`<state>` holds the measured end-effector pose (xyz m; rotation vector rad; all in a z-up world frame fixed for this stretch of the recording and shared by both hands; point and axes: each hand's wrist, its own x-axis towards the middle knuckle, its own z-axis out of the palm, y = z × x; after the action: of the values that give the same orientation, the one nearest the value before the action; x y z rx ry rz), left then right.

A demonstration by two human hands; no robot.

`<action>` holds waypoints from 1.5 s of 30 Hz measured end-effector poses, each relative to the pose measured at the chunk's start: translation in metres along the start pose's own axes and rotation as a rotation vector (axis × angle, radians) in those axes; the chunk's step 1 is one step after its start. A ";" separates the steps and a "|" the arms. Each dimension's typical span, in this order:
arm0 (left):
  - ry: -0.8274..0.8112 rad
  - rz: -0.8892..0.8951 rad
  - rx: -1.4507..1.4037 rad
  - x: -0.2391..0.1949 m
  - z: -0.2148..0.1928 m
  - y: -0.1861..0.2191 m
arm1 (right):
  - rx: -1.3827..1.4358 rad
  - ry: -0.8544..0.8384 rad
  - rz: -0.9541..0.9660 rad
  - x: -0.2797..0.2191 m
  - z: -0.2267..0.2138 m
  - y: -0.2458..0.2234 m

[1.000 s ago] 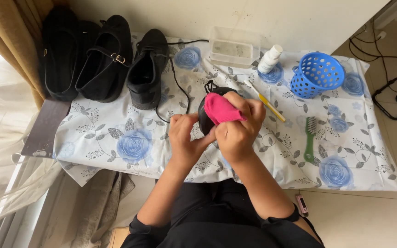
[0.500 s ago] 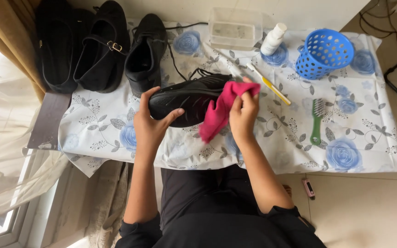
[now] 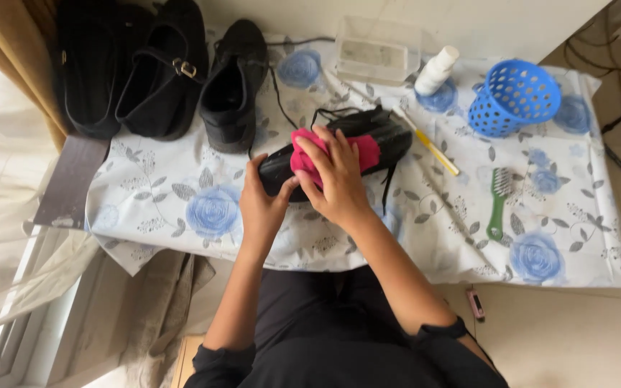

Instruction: The person cleans a black sneaker using a pink cloth, wiping the sole, sides, and upper parts of the shoe. The person rotates the shoe to access different areas and continues wiping until the end of the clip.

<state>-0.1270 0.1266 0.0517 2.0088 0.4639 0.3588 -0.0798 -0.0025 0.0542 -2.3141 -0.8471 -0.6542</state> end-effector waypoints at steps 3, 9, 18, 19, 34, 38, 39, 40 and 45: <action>-0.042 0.025 -0.066 0.000 -0.006 0.005 | 0.023 0.219 -0.213 0.002 0.025 0.022; -0.096 -0.059 0.000 -0.004 -0.006 -0.028 | -0.129 0.343 -0.149 -0.033 0.040 0.095; -0.143 0.179 0.088 -0.005 -0.011 -0.025 | -0.025 0.429 0.163 -0.023 0.027 0.041; -0.153 0.176 0.093 -0.007 -0.011 -0.028 | -0.027 0.427 0.174 -0.030 0.028 0.045; 0.055 0.468 0.278 -0.027 -0.001 -0.054 | 0.024 -0.102 -0.064 -0.034 -0.010 -0.003; 0.072 0.468 0.287 -0.030 0.000 -0.057 | 0.031 -0.058 0.106 -0.023 -0.026 0.024; 0.084 0.499 0.314 -0.032 0.002 -0.060 | 0.070 -0.029 0.107 -0.021 -0.031 0.023; 0.079 0.499 0.310 -0.037 0.001 -0.061 | 0.065 -0.031 0.111 -0.026 -0.022 0.004; 0.105 0.492 0.280 -0.031 0.014 -0.096 | 0.000 0.025 -0.234 -0.032 0.038 -0.049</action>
<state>-0.1650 0.1421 -0.0417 2.3781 0.0758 0.7372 -0.1262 0.0402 0.0250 -2.2213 -1.1167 -0.7801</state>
